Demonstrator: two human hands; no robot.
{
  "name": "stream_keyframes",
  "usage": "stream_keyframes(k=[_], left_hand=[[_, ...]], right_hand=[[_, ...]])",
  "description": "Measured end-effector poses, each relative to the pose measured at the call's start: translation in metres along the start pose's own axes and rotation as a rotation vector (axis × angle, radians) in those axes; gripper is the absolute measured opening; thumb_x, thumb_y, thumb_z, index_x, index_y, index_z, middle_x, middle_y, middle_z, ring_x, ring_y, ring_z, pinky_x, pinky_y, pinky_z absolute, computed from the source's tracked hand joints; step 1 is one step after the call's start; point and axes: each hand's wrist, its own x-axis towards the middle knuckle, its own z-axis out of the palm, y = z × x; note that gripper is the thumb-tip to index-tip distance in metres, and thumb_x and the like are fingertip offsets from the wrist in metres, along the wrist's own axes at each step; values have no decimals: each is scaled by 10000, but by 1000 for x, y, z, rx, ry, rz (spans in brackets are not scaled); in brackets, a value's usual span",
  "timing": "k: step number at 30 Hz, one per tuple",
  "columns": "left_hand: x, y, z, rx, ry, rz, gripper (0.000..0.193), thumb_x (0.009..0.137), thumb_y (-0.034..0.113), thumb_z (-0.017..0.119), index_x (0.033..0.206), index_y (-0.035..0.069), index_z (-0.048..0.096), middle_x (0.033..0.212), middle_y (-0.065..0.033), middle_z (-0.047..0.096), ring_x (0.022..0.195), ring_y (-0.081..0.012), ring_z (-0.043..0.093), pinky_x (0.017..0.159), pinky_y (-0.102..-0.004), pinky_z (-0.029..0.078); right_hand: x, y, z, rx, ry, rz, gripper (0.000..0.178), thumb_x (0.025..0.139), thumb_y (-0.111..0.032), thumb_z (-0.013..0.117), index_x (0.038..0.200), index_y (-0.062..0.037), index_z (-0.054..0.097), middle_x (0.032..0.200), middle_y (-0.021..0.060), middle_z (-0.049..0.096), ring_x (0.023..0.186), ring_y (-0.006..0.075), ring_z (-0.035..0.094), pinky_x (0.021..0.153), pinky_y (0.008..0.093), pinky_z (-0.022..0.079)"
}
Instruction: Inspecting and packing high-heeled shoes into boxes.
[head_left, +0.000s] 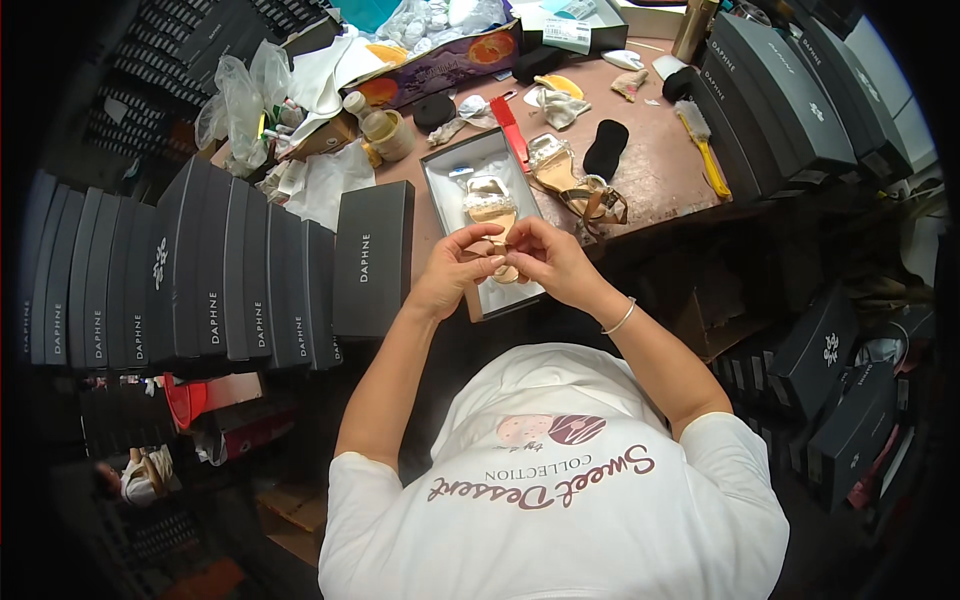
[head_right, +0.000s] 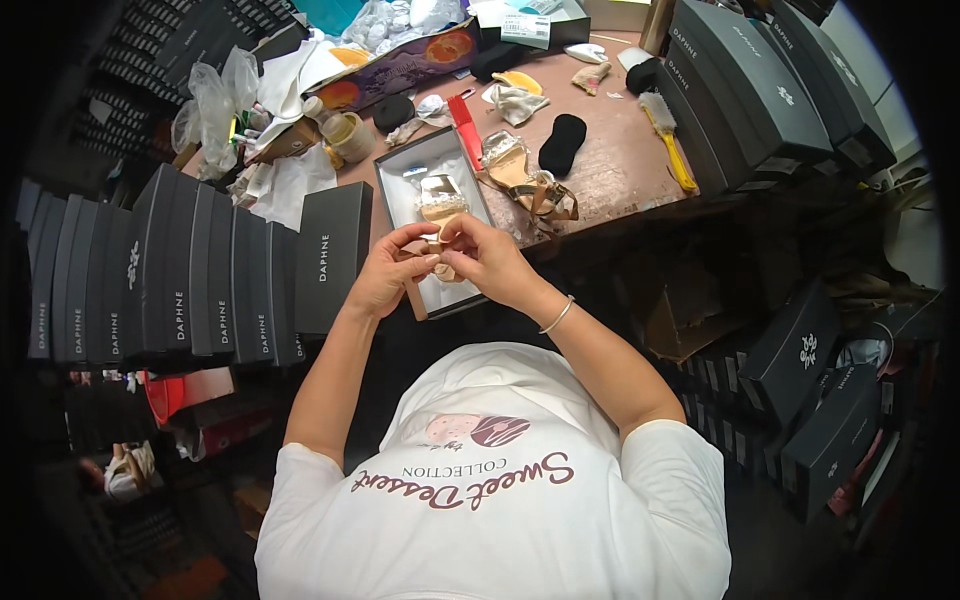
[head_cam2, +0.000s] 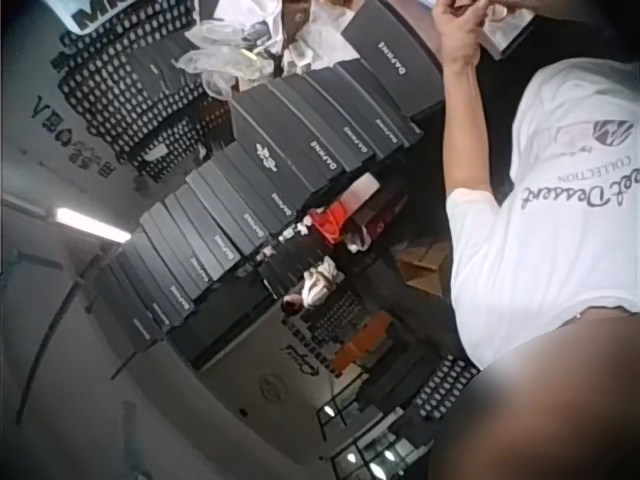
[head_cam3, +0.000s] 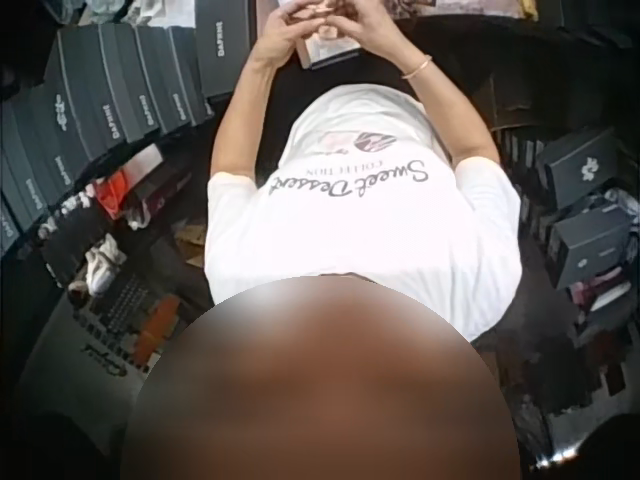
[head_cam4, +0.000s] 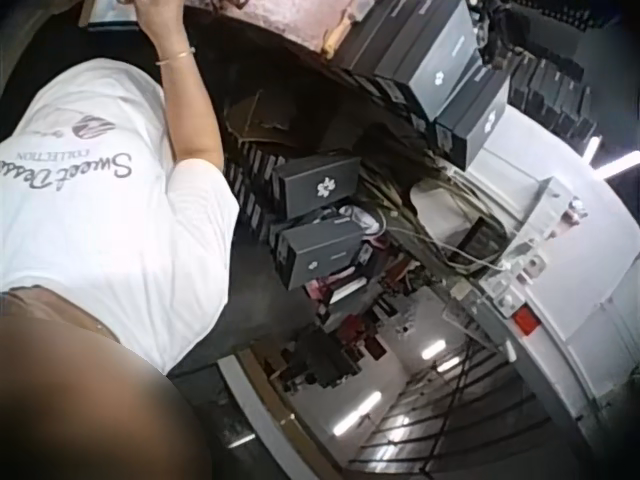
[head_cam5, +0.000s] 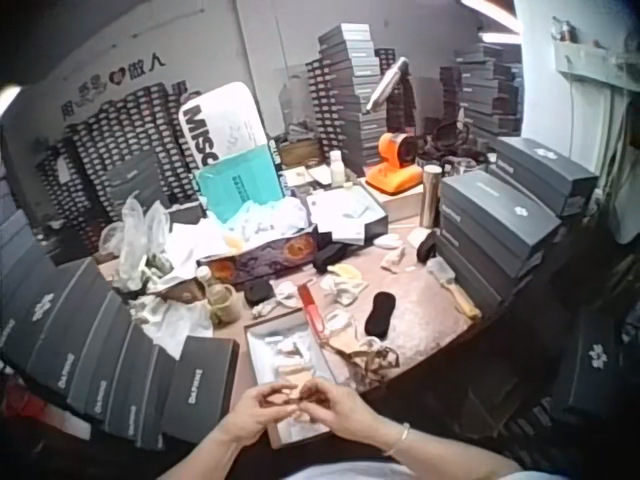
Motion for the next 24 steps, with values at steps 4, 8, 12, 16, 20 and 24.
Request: stream_keyframes(k=[4, 8, 12, 16, 20, 24], left_hand=[[0, 5, 4, 276, 39, 163, 454, 833, -43, 679, 1270, 19, 570, 918, 20, 641, 814, -65, 604, 754, -199, 480], [-2, 5, 11, 545, 114, 334, 398, 811, -42, 661, 1202, 5, 607, 928, -29, 647, 812, -118, 636, 763, -248, 516], [-2, -5, 27, 1075, 283, 635, 263, 792, -22, 654, 1052, 12, 635, 923, -111, 634, 796, -240, 662, 712, -321, 530], [5, -19, 29, 1159, 390, 819, 169, 782, 28, 678, 940, 41, 619, 890, -125, 612, 751, -333, 634, 656, -395, 516], [-2, -15, 29, 1280, 341, 873, 187, 771, 26, 691, 944, 21, 621, 870, -138, 618, 735, -332, 639, 651, -376, 520], [-8, -14, 22, 1224, 292, 544, 183, 816, 84, 702, 982, 36, 640, 905, -118, 659, 734, -240, 671, 616, -354, 522]], right_hand=[[1, 0, 2, -347, 67, -223, 168, 928, -83, 645, 1061, 10, 602, 866, 23, 633, 747, 61, 573, 669, 239, 491], [12, 25, -3, -184, -96, -68, 177, 918, -116, 649, 1031, 14, 610, 823, 16, 618, 735, 75, 554, 667, 256, 475], [10, 33, -2, -103, -71, -111, 206, 921, -162, 639, 1007, 24, 619, 759, 22, 596, 670, 93, 524, 619, 270, 455], [1, 16, -6, 53, -126, 46, 195, 960, -179, 604, 983, 13, 627, 751, -2, 577, 632, 63, 490, 567, 237, 417], [3, 20, -15, 335, -105, 265, 184, 974, -189, 595, 980, -8, 628, 742, -22, 559, 623, 33, 473, 542, 201, 386], [1, 14, -12, 40, -84, 102, 180, 978, -192, 598, 953, -18, 636, 758, -23, 578, 630, 29, 480, 533, 191, 386]])
